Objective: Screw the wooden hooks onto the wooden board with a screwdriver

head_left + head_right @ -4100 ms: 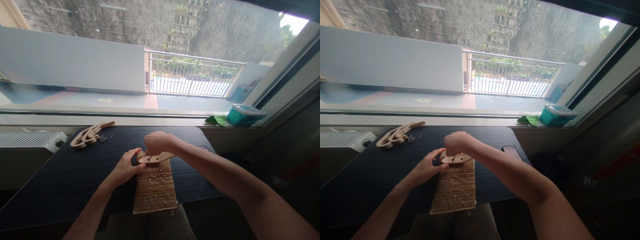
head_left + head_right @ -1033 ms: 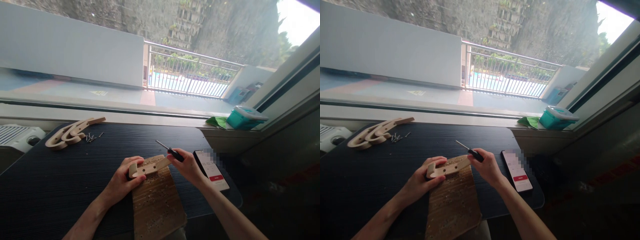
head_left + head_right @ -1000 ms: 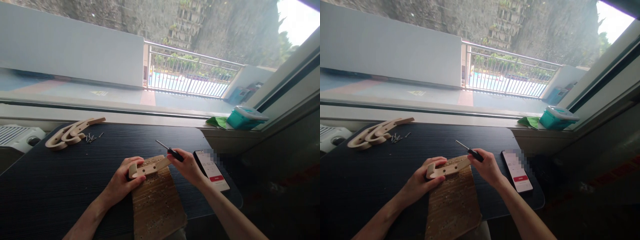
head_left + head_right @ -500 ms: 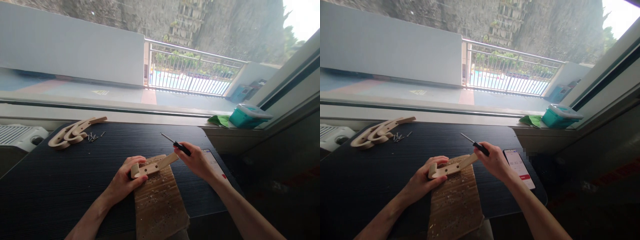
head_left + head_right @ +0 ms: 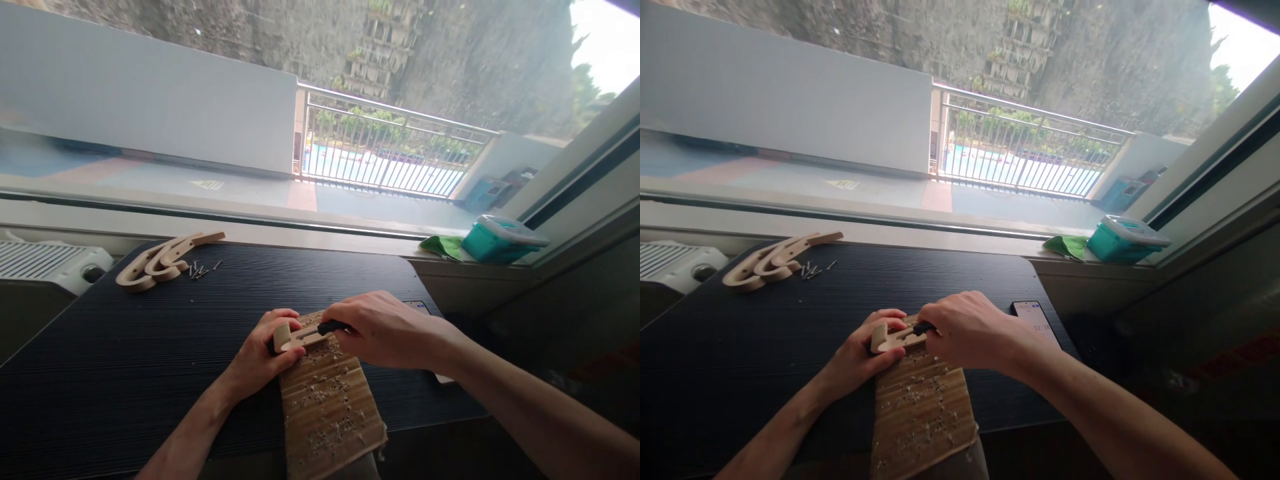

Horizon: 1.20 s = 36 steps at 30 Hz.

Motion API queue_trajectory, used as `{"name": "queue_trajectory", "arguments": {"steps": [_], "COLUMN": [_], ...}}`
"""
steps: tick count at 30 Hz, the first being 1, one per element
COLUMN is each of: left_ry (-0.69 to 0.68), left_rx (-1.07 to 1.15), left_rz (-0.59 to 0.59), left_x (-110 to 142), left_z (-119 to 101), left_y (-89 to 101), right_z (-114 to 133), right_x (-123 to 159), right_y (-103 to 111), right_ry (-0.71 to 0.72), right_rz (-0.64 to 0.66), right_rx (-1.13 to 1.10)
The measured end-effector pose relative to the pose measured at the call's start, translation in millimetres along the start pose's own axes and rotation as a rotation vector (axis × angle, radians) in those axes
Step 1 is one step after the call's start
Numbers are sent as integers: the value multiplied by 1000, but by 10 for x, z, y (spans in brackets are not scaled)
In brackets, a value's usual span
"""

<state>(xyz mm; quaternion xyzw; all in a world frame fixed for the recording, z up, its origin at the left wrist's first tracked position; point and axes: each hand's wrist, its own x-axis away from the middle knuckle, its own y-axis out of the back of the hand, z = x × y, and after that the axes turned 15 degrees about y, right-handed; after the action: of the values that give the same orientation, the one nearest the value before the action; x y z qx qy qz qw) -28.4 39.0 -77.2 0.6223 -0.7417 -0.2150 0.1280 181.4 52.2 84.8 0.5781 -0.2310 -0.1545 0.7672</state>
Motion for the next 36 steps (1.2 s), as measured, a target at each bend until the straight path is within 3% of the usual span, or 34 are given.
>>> {"name": "queue_trajectory", "arguments": {"steps": [13,26,33,36], "left_ry": [19,106,35,21], "left_rx": [15,-27,20,21], "left_rz": [4,-53,-38,-32], "left_x": [-14,-6,-14,-12], "left_z": [12,-86,-21,-8], "left_y": [-28,-8,-35,-44], "right_z": [104,285,107,147], "right_x": [-278,-769,-751,-734], "right_y": [155,221,257,284], "right_ry": [24,234,125,75], "right_rz": [225,343,368,367], "right_rx": [216,301,204,197]}}
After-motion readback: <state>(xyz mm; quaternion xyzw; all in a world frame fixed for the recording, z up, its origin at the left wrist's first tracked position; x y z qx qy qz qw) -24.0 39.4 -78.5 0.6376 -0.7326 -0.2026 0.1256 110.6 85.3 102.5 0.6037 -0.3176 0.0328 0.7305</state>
